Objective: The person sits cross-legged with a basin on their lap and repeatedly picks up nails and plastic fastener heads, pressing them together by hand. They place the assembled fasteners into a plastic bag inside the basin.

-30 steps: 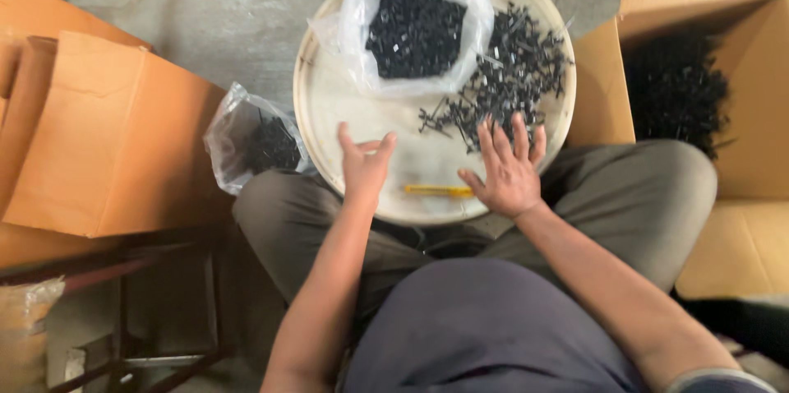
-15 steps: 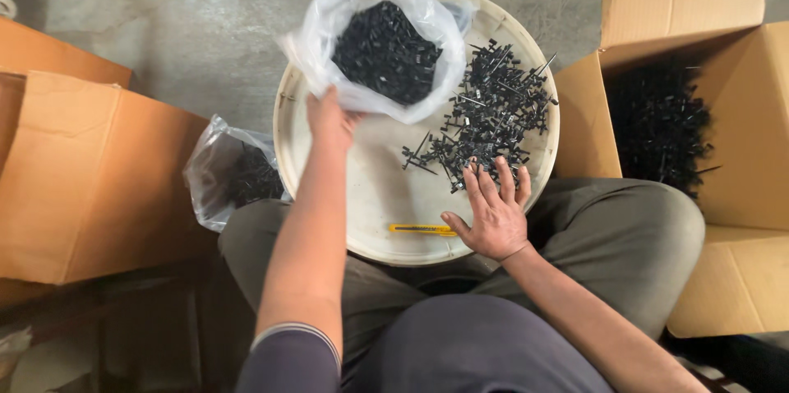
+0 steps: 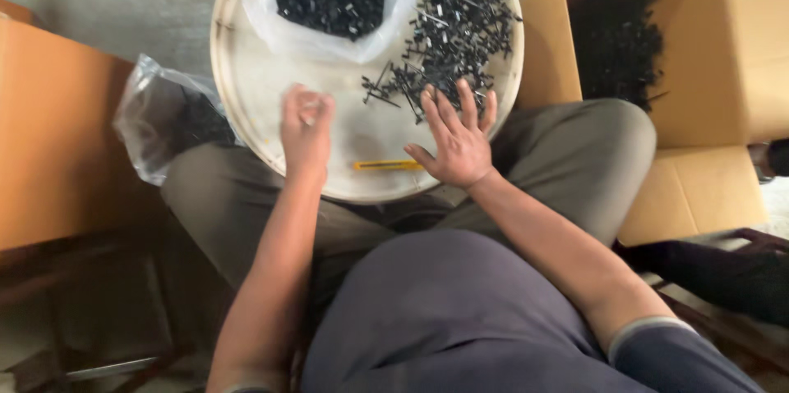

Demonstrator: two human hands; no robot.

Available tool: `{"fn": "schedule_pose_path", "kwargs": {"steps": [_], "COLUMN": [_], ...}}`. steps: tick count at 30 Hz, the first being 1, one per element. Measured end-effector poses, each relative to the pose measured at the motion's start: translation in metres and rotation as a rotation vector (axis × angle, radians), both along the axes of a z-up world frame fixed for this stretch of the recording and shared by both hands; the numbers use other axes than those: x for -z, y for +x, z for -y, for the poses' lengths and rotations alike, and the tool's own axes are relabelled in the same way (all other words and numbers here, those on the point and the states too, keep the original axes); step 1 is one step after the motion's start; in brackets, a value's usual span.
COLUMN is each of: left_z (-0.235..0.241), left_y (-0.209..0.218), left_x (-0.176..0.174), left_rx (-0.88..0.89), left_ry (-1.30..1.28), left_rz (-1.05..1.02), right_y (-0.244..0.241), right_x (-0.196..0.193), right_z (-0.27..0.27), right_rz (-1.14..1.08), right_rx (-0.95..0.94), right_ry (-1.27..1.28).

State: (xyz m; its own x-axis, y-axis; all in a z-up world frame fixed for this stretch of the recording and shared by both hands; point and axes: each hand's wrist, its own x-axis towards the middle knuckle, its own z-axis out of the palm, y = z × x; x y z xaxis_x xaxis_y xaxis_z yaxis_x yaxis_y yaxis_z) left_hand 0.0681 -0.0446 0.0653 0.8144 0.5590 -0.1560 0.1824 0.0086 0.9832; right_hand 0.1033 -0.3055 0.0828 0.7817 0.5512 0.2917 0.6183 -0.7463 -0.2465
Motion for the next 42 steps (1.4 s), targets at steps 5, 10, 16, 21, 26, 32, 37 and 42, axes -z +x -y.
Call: {"fn": "schedule_pose_path", "kwargs": {"steps": [5,10,16,21,26,32,37,42], "left_z": [0.044,0.043,0.031,0.029,0.022,0.013,0.022,0.022], "left_y": [-0.051,-0.079,-0.079,-0.061,-0.064,-0.058,-0.061,-0.063], "left_x": [-0.035,-0.089,-0.101,-0.089,-0.082,-0.081,-0.077,-0.081], "left_rx": [0.246,0.292,0.400,0.450,0.461,0.261,0.342,0.383], "left_ry": [-0.174,0.703,1.266,1.217,1.014,0.329,0.257,0.278], "left_rz": [-0.067,0.337,0.289,0.331,0.381,0.309,0.392,0.393], "right_y": [-0.021,-0.049,-0.042,-0.018,-0.008,-0.015,-0.025,-0.024], "right_x": [-0.035,-0.067,-0.091,-0.118,-0.125,-0.102,-0.083,-0.083], "right_z": [-0.018,-0.037,-0.036,-0.039,-0.038,-0.038,-0.035,-0.038], "right_rz": [0.108,0.032,-0.072,-0.194,-0.337,-0.486,-0.453,-0.327], "right_rx": [-0.232,-0.309,-0.437,-0.505,-0.596,-0.258,-0.320,-0.382], "right_ry": [0.155,0.129,-0.005,0.019,0.127,0.568,0.534,0.483]}}
